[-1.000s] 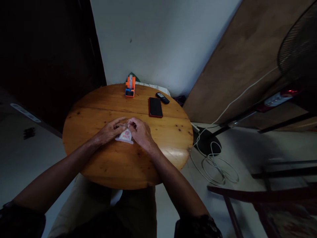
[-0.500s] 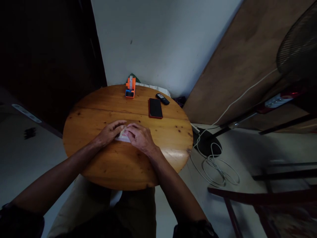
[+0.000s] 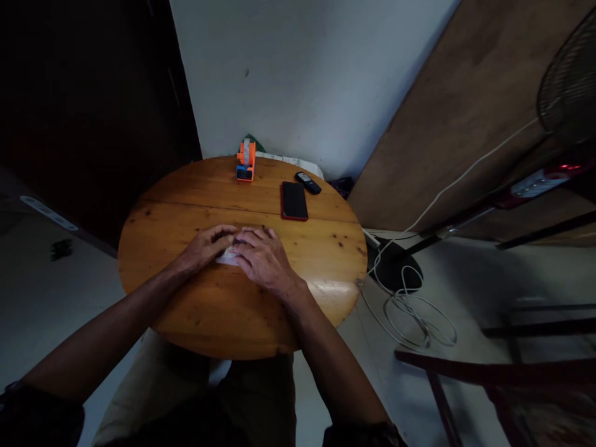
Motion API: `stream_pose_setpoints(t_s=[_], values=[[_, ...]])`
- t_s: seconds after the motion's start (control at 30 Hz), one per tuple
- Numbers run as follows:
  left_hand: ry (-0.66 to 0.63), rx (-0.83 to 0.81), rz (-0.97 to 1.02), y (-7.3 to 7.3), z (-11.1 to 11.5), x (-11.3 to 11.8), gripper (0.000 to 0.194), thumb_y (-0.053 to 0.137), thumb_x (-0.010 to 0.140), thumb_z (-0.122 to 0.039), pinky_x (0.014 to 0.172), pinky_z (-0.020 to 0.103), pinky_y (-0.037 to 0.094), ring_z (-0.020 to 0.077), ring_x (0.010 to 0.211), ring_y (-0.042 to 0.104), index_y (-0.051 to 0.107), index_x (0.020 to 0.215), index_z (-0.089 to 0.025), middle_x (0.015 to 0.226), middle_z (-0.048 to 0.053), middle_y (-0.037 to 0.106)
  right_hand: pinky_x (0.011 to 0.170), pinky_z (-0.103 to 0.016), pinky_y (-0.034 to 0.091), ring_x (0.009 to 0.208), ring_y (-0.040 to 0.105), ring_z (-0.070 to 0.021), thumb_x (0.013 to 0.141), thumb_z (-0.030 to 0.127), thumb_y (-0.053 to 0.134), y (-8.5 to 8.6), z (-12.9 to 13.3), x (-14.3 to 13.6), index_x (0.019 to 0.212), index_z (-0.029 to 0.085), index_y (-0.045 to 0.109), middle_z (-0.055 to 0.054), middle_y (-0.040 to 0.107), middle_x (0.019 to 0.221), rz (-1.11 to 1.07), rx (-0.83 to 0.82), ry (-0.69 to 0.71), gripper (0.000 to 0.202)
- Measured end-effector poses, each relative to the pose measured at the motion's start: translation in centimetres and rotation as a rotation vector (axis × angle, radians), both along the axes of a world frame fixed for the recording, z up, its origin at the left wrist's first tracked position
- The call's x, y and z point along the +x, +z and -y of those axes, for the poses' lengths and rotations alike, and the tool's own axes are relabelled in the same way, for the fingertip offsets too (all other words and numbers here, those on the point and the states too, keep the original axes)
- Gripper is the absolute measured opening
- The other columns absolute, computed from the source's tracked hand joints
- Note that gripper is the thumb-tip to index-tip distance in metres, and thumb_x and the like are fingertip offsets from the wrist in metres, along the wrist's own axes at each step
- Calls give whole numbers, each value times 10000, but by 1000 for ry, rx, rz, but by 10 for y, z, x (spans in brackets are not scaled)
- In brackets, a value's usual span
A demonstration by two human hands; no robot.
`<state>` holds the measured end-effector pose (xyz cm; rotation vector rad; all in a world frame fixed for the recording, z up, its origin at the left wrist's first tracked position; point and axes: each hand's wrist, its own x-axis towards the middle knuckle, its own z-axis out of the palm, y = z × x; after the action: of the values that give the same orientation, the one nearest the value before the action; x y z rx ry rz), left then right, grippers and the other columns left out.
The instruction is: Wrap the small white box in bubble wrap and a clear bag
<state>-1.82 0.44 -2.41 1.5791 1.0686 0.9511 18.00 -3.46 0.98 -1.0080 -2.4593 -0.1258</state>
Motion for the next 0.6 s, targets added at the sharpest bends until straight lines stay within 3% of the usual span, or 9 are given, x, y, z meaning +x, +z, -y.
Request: stream_pose_setpoints(t_s=[0.2, 0.4, 0.6], values=[[2, -17, 71, 0, -1, 4, 515, 646, 804, -355, 876, 319, 509, 179, 929, 648, 586, 1277, -160, 1012, 57, 704, 930, -431, 388, 1169, 562, -258, 952, 242, 605, -3, -2, -6, 960, 231, 757, -69, 741, 1094, -18, -17, 10, 153], [31, 0, 147, -2, 2, 6, 535, 658, 787, -312, 845, 278, 490, 144, 903, 619, 567, 1293, -167, 1026, 41, 654, 940, -438, 372, 1128, 557, -259, 940, 204, 606, -3, -2, -9, 904, 230, 745, -65, 741, 1059, -39, -52, 12, 147], [20, 24, 159, 0, 4, 8, 508, 641, 795, -289, 777, 258, 480, 120, 794, 584, 567, 1281, -160, 903, 1, 603, 915, -424, 386, 1010, 577, -246, 948, 187, 571, -2, 3, -14, 927, 201, 726, -81, 743, 1050, 26, -21, -30, 158]])
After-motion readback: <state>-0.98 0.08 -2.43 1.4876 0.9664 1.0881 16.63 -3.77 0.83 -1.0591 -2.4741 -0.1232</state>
